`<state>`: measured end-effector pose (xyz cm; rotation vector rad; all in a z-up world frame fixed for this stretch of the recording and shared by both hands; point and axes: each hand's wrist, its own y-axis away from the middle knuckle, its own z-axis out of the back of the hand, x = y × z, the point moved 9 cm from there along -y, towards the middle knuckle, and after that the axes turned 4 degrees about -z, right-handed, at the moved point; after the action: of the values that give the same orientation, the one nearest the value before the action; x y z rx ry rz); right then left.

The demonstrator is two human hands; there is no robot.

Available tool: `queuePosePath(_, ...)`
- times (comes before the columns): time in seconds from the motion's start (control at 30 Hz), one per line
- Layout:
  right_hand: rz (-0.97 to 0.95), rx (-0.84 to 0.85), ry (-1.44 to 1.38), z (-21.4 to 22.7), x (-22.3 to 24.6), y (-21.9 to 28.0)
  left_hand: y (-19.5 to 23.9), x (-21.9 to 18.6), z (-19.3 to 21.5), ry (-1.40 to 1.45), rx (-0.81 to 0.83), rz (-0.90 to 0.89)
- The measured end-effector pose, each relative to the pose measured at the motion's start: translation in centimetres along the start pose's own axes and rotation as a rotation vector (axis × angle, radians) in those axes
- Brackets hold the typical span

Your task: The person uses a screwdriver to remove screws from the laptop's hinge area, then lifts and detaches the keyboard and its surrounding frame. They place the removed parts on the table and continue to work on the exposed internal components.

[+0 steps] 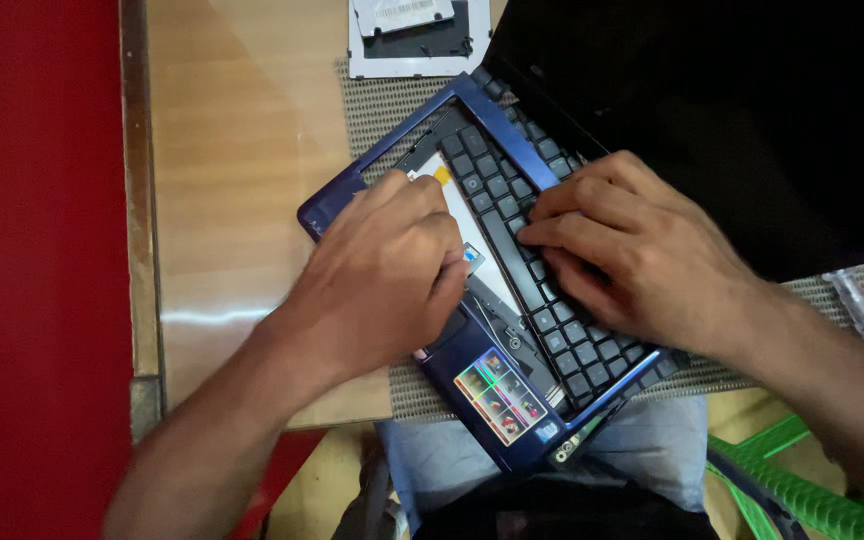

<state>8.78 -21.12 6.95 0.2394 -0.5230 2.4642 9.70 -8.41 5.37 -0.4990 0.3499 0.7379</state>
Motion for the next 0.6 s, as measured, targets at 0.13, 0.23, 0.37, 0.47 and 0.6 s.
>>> queuePosePath(0.13, -0.014, -0.011, 0.008, 0.3, 0.2, -0.1, 0.2, 0.4, -0.2, -0.030, 0.046, 0.030)
queuePosePath(0.23, -0.026, -0.013, 0.000, 0.3, 0.3, -0.3, 0.2, 0.3, -0.1, -0.051, 0.074, 0.009)
queuePosePath(0.37, -0.026, -0.023, 0.023, 0.5, 0.4, -0.6, 0.3, -0.2, 0.4, -0.048, 0.107, -0.070)
queuePosePath(0.47, -0.052, -0.011, 0.082, 0.1, 0.1, -0.4, 0.7, -0.1, 0.5, -0.018, 0.188, -0.101)
queuePosePath(0.6, 0.010, -0.013, 0.035, 1.2, 2.3, 0.0, 1.4, -0.3, 1.3, 0.014, 0.286, -0.125)
